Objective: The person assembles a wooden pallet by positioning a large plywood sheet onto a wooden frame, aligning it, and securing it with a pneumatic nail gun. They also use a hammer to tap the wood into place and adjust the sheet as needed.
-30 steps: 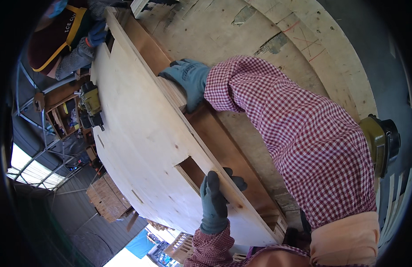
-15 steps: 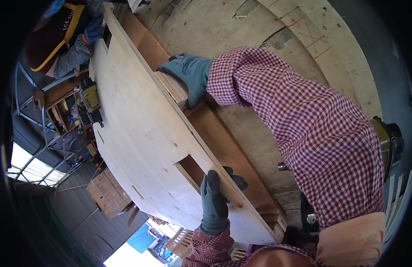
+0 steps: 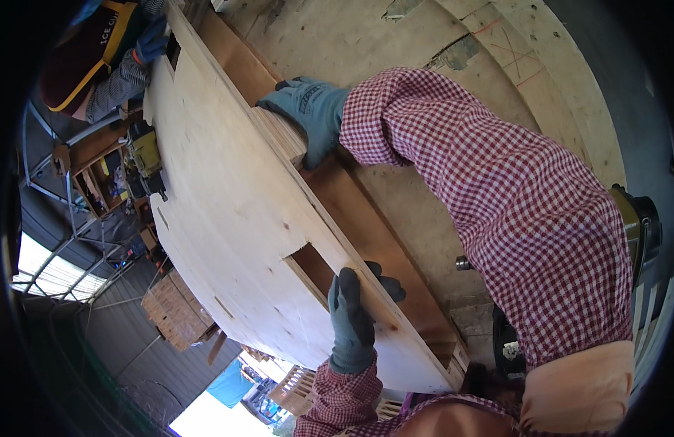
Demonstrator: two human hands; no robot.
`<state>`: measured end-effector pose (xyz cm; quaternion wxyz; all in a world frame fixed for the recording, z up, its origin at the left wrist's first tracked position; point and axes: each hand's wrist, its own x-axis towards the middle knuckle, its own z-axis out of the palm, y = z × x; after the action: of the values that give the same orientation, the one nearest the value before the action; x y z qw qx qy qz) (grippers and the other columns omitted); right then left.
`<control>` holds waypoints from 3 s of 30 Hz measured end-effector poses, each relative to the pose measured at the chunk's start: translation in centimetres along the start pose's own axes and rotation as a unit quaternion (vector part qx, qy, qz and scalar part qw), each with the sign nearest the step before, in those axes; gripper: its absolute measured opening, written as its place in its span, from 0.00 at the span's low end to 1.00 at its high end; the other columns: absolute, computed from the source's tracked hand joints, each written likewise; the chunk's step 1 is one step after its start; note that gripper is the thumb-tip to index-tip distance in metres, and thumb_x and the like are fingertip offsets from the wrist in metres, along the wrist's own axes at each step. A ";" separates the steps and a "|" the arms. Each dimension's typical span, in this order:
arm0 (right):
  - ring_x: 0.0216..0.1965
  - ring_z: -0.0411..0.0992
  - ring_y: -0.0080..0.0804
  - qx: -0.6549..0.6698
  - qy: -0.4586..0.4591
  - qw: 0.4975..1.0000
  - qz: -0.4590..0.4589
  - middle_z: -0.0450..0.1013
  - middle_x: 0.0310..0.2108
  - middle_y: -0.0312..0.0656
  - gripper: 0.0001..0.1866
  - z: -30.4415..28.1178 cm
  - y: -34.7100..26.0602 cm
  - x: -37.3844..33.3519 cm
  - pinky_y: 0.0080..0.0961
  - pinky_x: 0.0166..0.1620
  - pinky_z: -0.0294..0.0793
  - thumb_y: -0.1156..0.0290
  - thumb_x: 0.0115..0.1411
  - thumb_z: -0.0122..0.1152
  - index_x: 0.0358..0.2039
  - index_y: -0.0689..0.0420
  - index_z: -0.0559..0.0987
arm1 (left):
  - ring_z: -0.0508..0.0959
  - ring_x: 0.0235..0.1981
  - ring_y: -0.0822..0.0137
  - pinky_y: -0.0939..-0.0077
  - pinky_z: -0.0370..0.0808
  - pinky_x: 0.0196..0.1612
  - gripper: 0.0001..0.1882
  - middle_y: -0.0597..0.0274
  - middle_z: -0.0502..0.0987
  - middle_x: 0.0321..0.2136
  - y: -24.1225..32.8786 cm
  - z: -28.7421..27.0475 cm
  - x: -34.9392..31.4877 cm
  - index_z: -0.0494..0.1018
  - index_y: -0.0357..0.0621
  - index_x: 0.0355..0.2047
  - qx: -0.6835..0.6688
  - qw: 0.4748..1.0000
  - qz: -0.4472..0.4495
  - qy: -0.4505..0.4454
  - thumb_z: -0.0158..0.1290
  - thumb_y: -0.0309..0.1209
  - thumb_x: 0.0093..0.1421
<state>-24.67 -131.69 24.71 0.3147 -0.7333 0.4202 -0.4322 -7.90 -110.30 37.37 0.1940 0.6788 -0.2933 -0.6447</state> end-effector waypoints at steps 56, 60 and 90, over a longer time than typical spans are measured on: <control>0.51 0.63 0.44 -0.018 0.016 0.997 0.068 0.65 0.49 0.45 0.52 0.4 -0.6 -0.1 0.36 0.58 0.58 0.51 0.26 0.75 0.55 0.52 0.63 | 0.74 0.18 0.61 0.70 0.73 0.22 0.31 0.53 0.72 0.18 -1.3 1.1 0.6 0.66 0.36 0.36 0.029 0.994 0.068 0.083 0.43 0.58 0.59; 0.52 0.62 0.44 -0.010 -0.021 0.997 0.076 0.65 0.50 0.45 0.52 0.1 -0.9 0.3 0.36 0.59 0.57 0.51 0.26 0.75 0.55 0.52 0.62 | 0.74 0.18 0.63 0.72 0.73 0.21 0.31 0.54 0.72 0.18 -1.2 1.1 0.5 0.66 0.36 0.36 0.032 0.994 0.072 0.081 0.43 0.59 0.59; 0.59 0.56 0.45 -0.068 0.100 0.988 0.098 0.59 0.57 0.50 0.55 0.1 -2.8 -2.8 0.39 0.62 0.50 0.52 0.34 0.70 0.61 0.57 0.54 | 0.73 0.15 0.65 0.71 0.72 0.16 0.25 0.58 0.72 0.27 -2.5 2.1 1.3 0.65 0.40 0.36 0.001 0.985 0.133 0.107 0.43 0.53 0.61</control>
<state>-24.41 -127.92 25.99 0.2606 -0.6615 0.5478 -0.4410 -9.58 -109.05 34.59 0.3075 0.6991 -0.3591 -0.5365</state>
